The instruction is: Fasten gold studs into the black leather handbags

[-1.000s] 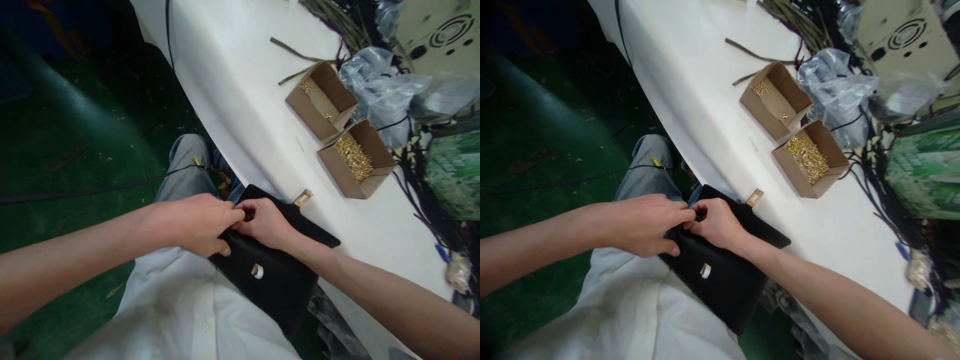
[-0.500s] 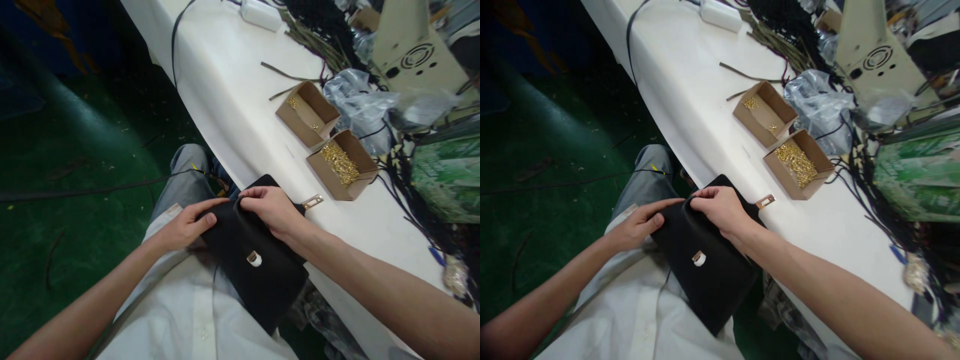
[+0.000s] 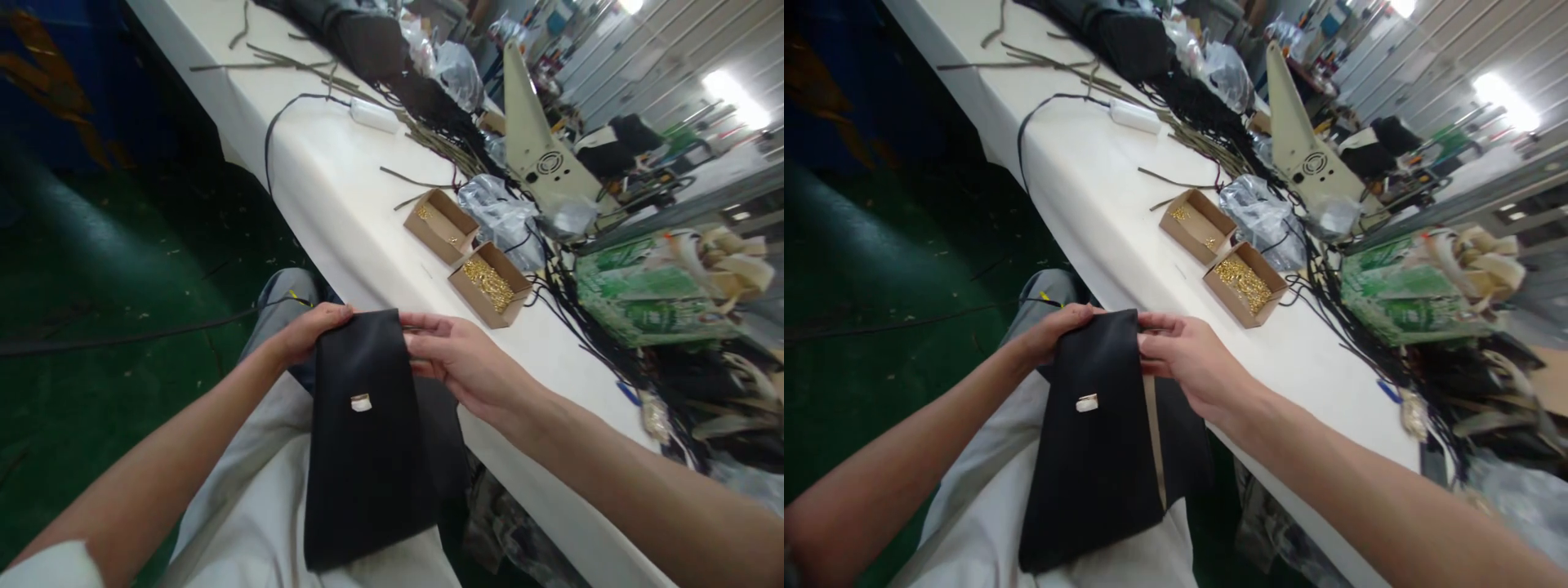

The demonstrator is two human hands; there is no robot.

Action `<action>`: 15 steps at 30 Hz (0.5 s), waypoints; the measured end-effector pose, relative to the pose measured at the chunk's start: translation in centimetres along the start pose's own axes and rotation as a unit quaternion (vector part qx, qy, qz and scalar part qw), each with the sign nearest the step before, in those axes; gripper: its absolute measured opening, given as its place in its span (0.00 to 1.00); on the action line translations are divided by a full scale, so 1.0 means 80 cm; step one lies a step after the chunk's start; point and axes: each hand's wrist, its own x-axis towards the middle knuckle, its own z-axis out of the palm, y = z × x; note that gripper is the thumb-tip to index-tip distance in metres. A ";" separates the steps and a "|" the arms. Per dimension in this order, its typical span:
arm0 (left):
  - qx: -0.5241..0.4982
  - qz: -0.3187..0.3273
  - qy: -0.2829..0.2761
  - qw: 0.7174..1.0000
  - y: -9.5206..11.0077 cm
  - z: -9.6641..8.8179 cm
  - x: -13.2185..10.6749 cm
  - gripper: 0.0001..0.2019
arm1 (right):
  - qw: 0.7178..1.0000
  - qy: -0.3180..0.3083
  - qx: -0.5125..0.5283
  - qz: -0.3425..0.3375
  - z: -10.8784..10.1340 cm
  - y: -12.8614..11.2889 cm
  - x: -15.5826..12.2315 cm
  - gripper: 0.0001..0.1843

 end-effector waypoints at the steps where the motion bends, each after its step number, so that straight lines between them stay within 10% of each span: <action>1: -0.029 -0.011 -0.006 0.999 -0.010 0.003 -0.002 0.39 | 1.000 0.000 0.010 -0.003 -0.001 0.001 -0.005 0.31; 6: -0.151 -0.064 -0.013 0.986 -0.052 0.016 -0.002 0.33 | 0.997 -0.037 -0.032 -0.052 -0.006 0.008 -0.008 0.44; 11: -0.223 -0.116 -0.014 0.968 -0.083 0.031 0.001 0.30 | 0.972 -0.016 -0.225 -0.060 -0.024 0.032 0.010 0.22; 15: -0.244 -0.162 -0.009 0.956 -0.106 0.041 -0.004 0.29 | 0.898 -0.017 -0.429 -0.093 -0.037 0.048 0.009 0.16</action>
